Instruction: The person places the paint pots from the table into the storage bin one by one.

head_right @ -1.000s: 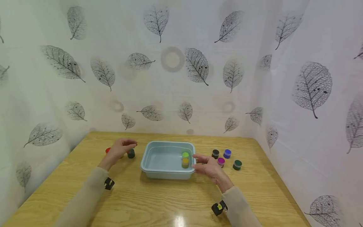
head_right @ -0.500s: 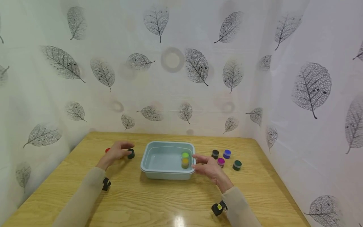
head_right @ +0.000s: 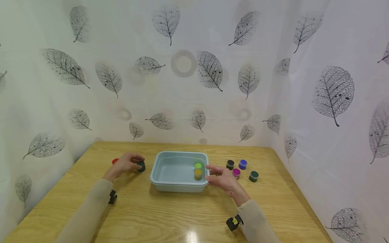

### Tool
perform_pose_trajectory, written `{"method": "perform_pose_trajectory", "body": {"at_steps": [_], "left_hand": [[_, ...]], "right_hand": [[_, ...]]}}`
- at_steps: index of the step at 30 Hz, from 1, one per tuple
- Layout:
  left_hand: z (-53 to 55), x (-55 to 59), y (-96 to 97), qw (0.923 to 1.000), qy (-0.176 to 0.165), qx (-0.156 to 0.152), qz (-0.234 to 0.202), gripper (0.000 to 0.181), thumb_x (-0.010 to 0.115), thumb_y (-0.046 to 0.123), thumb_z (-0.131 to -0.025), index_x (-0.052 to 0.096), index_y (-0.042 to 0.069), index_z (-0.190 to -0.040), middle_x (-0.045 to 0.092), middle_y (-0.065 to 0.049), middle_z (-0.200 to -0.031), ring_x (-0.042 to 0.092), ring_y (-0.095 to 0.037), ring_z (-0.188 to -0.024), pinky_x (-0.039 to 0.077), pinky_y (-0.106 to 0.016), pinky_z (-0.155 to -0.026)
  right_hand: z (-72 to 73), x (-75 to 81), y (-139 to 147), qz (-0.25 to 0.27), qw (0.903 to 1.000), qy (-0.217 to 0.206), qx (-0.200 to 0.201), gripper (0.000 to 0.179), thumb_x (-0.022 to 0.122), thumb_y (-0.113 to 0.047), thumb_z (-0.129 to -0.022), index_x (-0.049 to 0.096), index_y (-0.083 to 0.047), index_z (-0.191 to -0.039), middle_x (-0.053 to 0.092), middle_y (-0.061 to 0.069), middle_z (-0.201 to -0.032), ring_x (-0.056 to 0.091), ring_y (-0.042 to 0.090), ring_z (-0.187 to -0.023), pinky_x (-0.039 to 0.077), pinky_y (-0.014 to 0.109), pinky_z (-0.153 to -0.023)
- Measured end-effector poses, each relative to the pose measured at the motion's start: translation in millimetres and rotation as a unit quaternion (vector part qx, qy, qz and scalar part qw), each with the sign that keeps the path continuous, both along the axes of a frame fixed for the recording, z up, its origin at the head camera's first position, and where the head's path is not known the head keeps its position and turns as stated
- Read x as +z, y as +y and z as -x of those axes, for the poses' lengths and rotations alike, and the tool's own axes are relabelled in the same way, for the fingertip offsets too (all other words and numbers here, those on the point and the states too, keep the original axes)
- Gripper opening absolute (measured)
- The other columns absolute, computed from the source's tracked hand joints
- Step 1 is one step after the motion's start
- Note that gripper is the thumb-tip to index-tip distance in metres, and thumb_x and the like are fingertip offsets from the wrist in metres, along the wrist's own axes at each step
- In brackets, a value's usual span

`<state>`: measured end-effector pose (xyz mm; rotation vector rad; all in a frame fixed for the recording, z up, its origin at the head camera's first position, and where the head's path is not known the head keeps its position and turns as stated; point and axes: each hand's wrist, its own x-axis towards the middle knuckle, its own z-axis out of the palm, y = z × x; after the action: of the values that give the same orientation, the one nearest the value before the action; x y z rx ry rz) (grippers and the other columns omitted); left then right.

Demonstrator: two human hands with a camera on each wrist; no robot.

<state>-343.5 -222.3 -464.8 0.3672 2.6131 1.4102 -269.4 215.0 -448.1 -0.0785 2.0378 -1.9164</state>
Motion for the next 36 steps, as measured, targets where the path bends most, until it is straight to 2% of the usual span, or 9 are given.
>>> {"method": "perform_pose_trajectory", "body": {"at_steps": [3, 8, 16, 22, 26, 30, 33, 34, 36], "left_hand": [[-0.2, 0.2, -0.5, 0.9999, -0.01, -0.012, 0.004, 0.039, 0.066, -0.006, -0.085, 0.059, -0.009, -0.123, 0.059, -0.027, -0.127, 0.058, -0.04, -0.116, 0.057, -0.041, -0.091], [-0.7, 0.6, -0.9, 0.9994, -0.029, -0.016, 0.015, 0.04, 0.069, -0.002, -0.085, 0.061, -0.006, -0.124, 0.06, -0.025, -0.128, 0.06, -0.036, -0.114, 0.055, -0.043, -0.095], [0.0, 2.9, -0.8, 0.9977, -0.05, -0.014, 0.043, 0.047, 0.074, -0.001, -0.082, 0.061, -0.001, -0.127, 0.061, -0.021, -0.126, 0.059, -0.032, -0.113, 0.052, -0.046, -0.098], [-0.6, 4.3, 0.1, 0.9975, -0.042, -0.019, 0.053, 0.044, 0.077, 0.003, -0.08, 0.064, 0.0, -0.122, 0.065, -0.016, -0.118, 0.06, -0.027, -0.107, 0.052, -0.044, -0.096], [-1.8, 4.2, 0.2, 0.9988, -0.037, -0.023, 0.024, 0.04, 0.077, 0.009, -0.082, 0.065, 0.0, -0.119, 0.065, -0.018, -0.117, 0.061, -0.026, -0.105, 0.055, -0.038, -0.09], [-3.0, 3.6, 0.5, 0.9989, -0.038, -0.019, -0.021, 0.042, 0.076, 0.009, -0.083, 0.063, -0.001, -0.121, 0.06, -0.021, -0.124, 0.061, -0.028, -0.106, 0.058, -0.036, -0.086], [-3.0, 4.2, 1.2, 0.9988, -0.024, -0.016, -0.039, 0.043, 0.076, 0.012, -0.085, 0.061, 0.0, -0.124, 0.059, -0.021, -0.126, 0.06, -0.029, -0.109, 0.058, -0.035, -0.087], [-4.8, 7.5, 2.6, 0.9985, -0.019, -0.018, -0.048, 0.043, 0.075, 0.011, -0.085, 0.06, -0.001, -0.124, 0.059, -0.021, -0.125, 0.06, -0.03, -0.11, 0.057, -0.036, -0.088], [-3.9, 9.1, 4.5, 0.998, 0.003, -0.019, -0.061, 0.044, 0.076, 0.014, -0.086, 0.061, 0.0, -0.124, 0.062, -0.02, -0.121, 0.06, -0.029, -0.109, 0.057, -0.035, -0.087]], "right_hand": [[-0.4, -0.1, 0.1, 0.0, 1.0, 0.0, 0.002, 0.06, 0.069, -0.006, -0.09, 0.044, 0.0, -0.145, 0.046, 0.021, -0.127, 0.061, 0.014, -0.091, 0.059, 0.03, -0.086], [-0.3, -0.7, 0.9, -0.002, 1.0, 0.0, 0.005, 0.06, 0.069, -0.006, -0.091, 0.044, 0.0, -0.145, 0.046, 0.021, -0.127, 0.06, 0.015, -0.093, 0.059, 0.029, -0.086], [2.7, -1.7, 1.2, 0.001, 1.0, -0.002, 0.005, 0.06, 0.068, -0.006, -0.091, 0.043, 0.0, -0.145, 0.043, 0.023, -0.13, 0.063, 0.012, -0.089, 0.059, 0.027, -0.084], [3.5, -1.9, 0.8, 0.001, 1.0, -0.001, 0.005, 0.059, 0.068, -0.006, -0.091, 0.044, 0.0, -0.145, 0.044, 0.022, -0.128, 0.063, 0.012, -0.088, 0.059, 0.027, -0.084], [3.1, -1.6, 1.0, -0.002, 1.0, -0.001, 0.005, 0.059, 0.068, -0.007, -0.091, 0.045, -0.001, -0.145, 0.044, 0.022, -0.129, 0.063, 0.012, -0.088, 0.059, 0.028, -0.084], [2.5, -0.9, 0.8, -0.004, 1.0, -0.002, 0.005, 0.059, 0.068, -0.007, -0.091, 0.045, -0.001, -0.145, 0.044, 0.022, -0.13, 0.063, 0.013, -0.088, 0.059, 0.028, -0.085], [2.0, -0.3, 0.7, -0.002, 1.0, -0.002, 0.005, 0.059, 0.068, -0.007, -0.091, 0.045, -0.001, -0.145, 0.044, 0.022, -0.13, 0.063, 0.013, -0.088, 0.059, 0.028, -0.084], [1.9, -0.2, 0.7, -0.002, 1.0, -0.001, 0.004, 0.059, 0.068, -0.007, -0.091, 0.045, -0.001, -0.145, 0.044, 0.022, -0.13, 0.063, 0.013, -0.088, 0.059, 0.027, -0.084], [1.6, 0.2, 0.5, -0.002, 1.0, -0.001, 0.004, 0.059, 0.068, -0.007, -0.091, 0.045, -0.001, -0.145, 0.044, 0.022, -0.13, 0.063, 0.013, -0.088, 0.059, 0.027, -0.084]]}}
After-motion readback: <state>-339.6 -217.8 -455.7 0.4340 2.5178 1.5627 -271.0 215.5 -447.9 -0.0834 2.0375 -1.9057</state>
